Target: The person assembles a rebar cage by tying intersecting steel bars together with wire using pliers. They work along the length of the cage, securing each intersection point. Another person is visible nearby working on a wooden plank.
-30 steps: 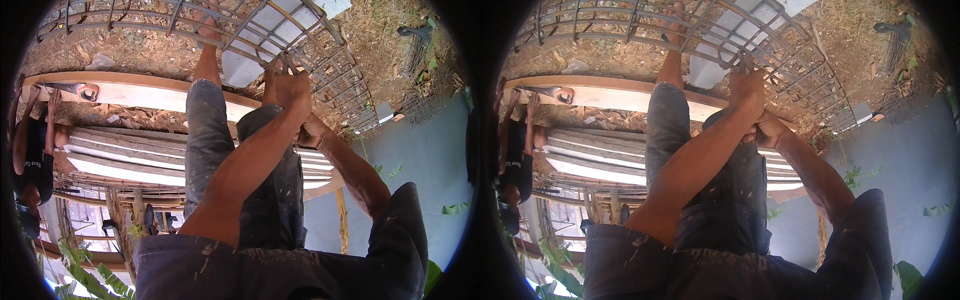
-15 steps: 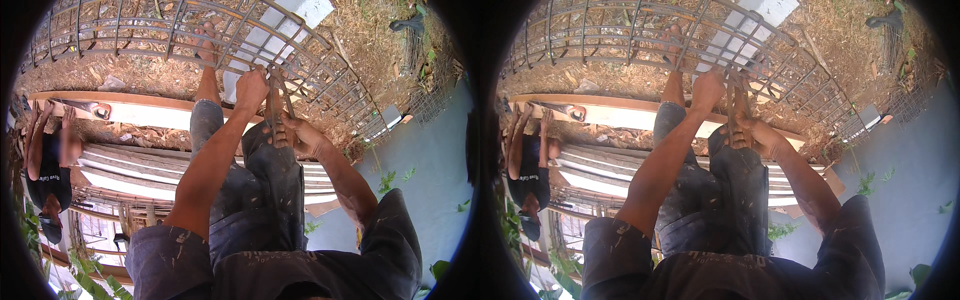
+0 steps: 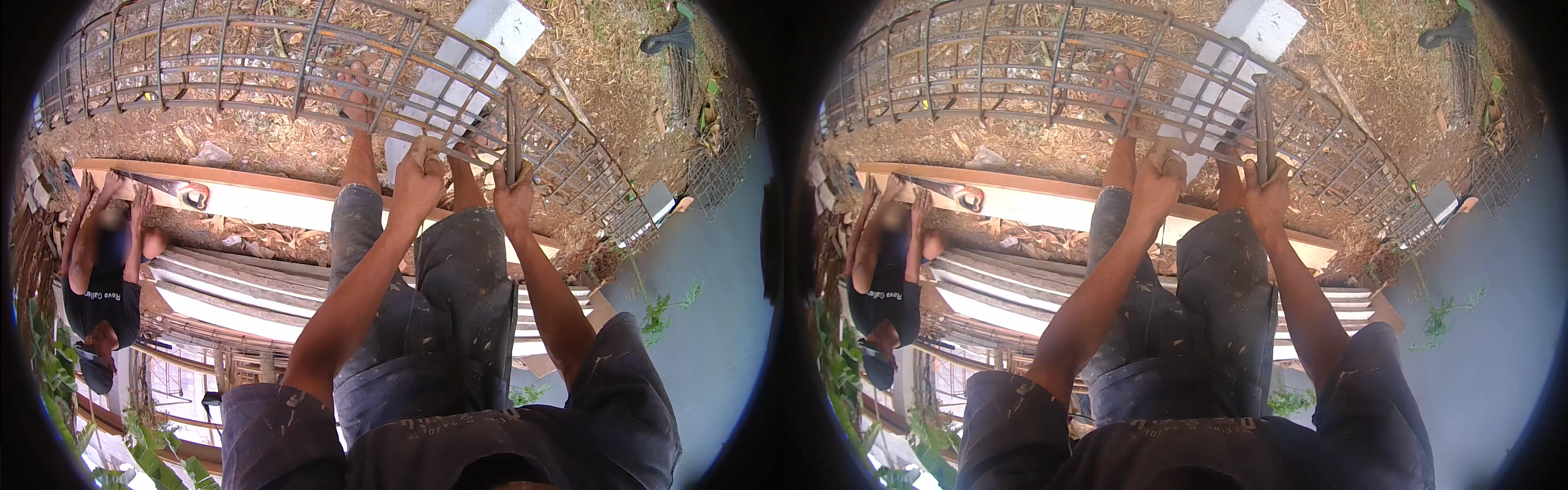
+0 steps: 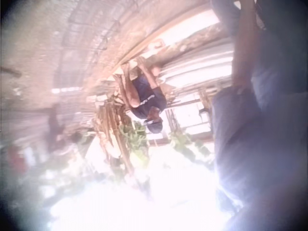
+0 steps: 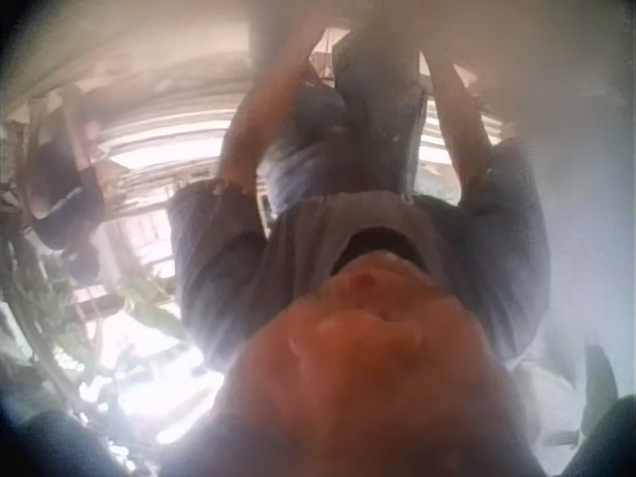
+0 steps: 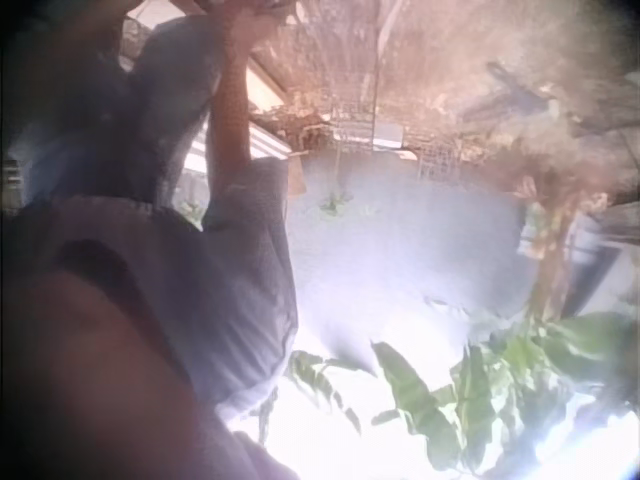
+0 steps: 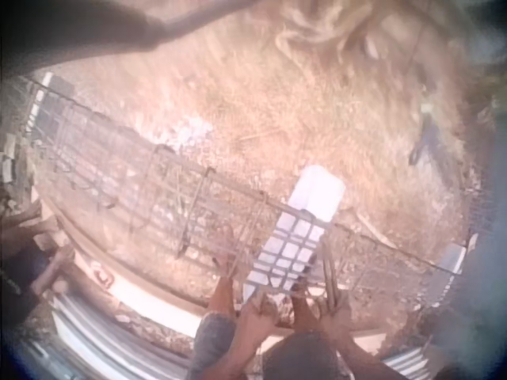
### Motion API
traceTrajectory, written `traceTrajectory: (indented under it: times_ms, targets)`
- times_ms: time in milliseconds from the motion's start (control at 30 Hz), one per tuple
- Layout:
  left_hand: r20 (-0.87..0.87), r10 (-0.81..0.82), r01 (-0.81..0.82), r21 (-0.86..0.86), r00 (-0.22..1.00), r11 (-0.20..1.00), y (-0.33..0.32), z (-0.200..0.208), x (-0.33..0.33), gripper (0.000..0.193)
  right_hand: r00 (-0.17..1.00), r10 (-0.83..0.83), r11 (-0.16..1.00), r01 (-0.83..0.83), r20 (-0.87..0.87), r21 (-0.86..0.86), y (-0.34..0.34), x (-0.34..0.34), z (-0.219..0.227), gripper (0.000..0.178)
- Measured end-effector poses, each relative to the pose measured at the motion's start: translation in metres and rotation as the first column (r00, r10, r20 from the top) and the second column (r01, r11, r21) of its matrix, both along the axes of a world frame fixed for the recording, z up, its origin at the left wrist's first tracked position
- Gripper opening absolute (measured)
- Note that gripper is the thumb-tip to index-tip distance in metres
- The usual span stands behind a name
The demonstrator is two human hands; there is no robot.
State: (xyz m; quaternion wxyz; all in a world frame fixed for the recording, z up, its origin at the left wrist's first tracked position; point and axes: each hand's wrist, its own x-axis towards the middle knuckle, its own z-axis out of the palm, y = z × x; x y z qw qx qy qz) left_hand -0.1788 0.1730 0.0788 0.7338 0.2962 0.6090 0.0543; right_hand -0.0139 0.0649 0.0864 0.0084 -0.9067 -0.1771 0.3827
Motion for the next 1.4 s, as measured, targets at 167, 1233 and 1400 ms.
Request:
traceTrajectory:
  times_ms: [167,1233,1400]
  targets:
    - [-0.087,0.209,-0.199,0.114,0.974,0.973,0.026,0.017,-0.024,0.02,0.974,0.111,0.992,-0.12,0.197,0.035,-0.003,-0.008,-0.064,0.076]
    - [-0.321,0.5,-0.317,0.481,0.804,0.818,0.149,-0.03,-0.073,0.02,0.865,0.49,0.767,-0.368,-0.11,0.525,0.289,-0.015,0.061,0.034]
    - [-0.614,0.252,0.347,0.686,0.748,0.64,0.235,-0.081,-0.18,0.021,0.698,0.704,0.71,-0.687,-0.133,0.157,0.374,-0.119,-0.031,0.038]
